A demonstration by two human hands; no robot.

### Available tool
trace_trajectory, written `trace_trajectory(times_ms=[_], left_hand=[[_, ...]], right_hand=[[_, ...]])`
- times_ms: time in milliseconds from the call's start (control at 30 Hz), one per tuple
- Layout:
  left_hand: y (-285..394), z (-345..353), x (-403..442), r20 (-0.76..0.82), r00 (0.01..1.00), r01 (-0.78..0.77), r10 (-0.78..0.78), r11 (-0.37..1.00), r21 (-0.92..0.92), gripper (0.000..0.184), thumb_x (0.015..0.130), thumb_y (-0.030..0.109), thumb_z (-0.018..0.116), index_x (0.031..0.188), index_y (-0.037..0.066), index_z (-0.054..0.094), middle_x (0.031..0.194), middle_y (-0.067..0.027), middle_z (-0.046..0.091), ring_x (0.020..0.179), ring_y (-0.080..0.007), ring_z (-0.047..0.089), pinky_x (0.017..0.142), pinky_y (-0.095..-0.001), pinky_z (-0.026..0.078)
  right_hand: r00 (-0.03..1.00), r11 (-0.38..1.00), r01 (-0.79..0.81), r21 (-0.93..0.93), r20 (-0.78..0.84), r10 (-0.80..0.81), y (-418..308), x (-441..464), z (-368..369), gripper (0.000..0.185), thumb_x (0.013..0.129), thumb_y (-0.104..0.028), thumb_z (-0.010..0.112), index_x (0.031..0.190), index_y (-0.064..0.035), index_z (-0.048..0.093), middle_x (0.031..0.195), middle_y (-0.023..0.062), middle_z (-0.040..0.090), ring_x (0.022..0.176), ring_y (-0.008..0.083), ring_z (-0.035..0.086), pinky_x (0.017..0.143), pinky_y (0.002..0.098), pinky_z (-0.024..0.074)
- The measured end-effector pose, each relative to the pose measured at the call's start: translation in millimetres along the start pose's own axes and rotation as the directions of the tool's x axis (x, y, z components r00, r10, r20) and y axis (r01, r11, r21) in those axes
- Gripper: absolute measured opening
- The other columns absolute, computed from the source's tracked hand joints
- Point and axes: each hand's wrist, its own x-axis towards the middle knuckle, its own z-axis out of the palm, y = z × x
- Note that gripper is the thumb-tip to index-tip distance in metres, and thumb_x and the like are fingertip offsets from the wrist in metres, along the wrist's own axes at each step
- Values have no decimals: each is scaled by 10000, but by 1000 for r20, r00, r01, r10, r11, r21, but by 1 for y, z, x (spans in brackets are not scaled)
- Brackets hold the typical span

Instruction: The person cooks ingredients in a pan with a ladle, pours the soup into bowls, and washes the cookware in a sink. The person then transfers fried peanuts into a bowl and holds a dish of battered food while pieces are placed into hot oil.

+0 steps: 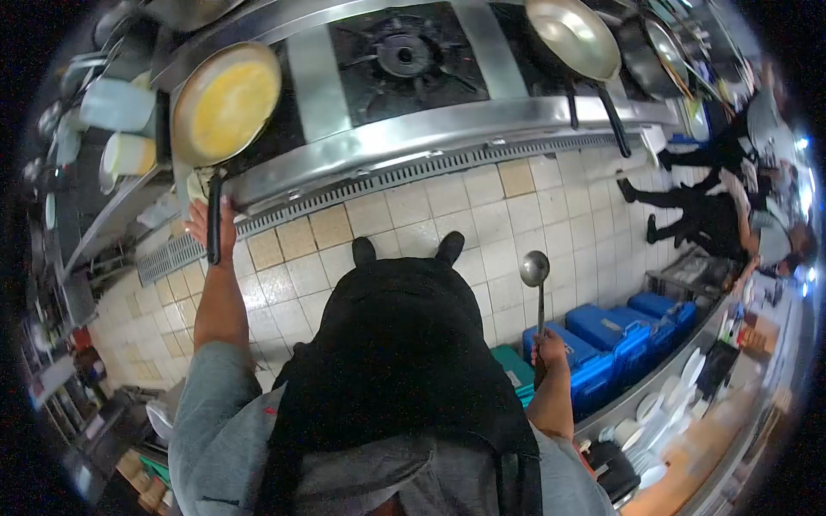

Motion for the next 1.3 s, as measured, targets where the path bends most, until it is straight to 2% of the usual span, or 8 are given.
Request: trace_trajectory(times_ms=[300, 467, 667, 767, 933, 1033, 1167, 1300], left_hand=[[262, -29, -101, 162, 911, -361, 379, 923, -130, 1151, 743, 755, 560, 1526, 50, 95, 1590, -183, 52, 1419, -511, -52, 1117, -641, -19], [425, -56, -148, 374, 684, -587, 626, 777, -226, 868, 826, 432, 613, 1509, 91, 201, 1598, -119, 71, 1444, -459, -29, 1142, -604, 5], [545, -36, -159, -29, 605, -744, 795, 553, -376, 584, 826, 97, 539, 1398, 97, 425, 1439, -125, 407, 1384, -364, 295, 1139, -489, 205], [578, -63, -124, 231, 575, -514, 785, 566, -644, 573, 766, -17, 527, 1327, 100, 518, 1327, -158, 517, 1244, -371, 465, 1054, -423, 360], [597, -62, -100, -179, 849, -447, 497, 495, -746, 593, 764, 1, 570, 1349, 41, 485, 1360, -251, 476, 1277, -406, 434, 1099, -446, 324], [569, -80, -127, -87, 782, -436, 617, 442, -784, 702, 746, 5, 629, 1404, 52, 390, 1431, -257, 383, 1349, -411, 341, 1133, -473, 252], [476, -83, -187, 48, 623, -466, 780, 420, -778, 538, 786, 7, 579, 1309, 110, 506, 1409, -202, 437, 1329, -444, 356, 1121, -473, 303], [302, -20, -230, 343, 645, -333, 683, 655, -679, 464, 758, 22, 525, 1209, 85, 611, 1251, -211, 576, 1187, -356, 515, 1067, -436, 371]], right_hand=[[984, 979, -166, 120, 91, 156, 34, 31, -37, 320, 860, -106, 645, 1152, -26, 543, 588, 82, 527, 426, 207, 526, 357, 381, 429], [965, 990, -136, 21, 229, 127, 44, 51, -82, 201, 886, -114, 596, 1062, -56, 517, 617, 63, 503, 432, 186, 491, 368, 361, 420], [992, 981, -122, 150, 61, 114, 31, 35, -118, 391, 885, -115, 616, 1246, -46, 483, 625, 77, 511, 428, 192, 498, 366, 351, 420], [995, 976, -98, 193, 32, 93, 41, 44, -128, 429, 883, -111, 620, 1278, -49, 464, 617, 81, 506, 420, 197, 495, 362, 348, 417], [996, 991, -26, 131, 86, 15, 63, 52, -128, 233, 889, -106, 588, 1104, -30, 539, 597, 95, 528, 392, 211, 497, 356, 354, 412], [958, 968, 220, -120, 214, -191, 63, 83, -126, 196, 867, -122, 594, 1020, -3, 573, 679, 131, 583, 510, 257, 568, 446, 375, 435], [795, 594, 606, -529, 416, -441, 104, 192, -125, 274, 835, -157, 626, 1062, -4, 617, 867, 191, 660, 754, 318, 662, 653, 411, 503], [591, 483, 804, -347, 377, -713, 24, 201, -86, 435, 813, -139, 662, 1224, -15, 592, 872, 170, 687, 731, 286, 679, 660, 379, 508]])
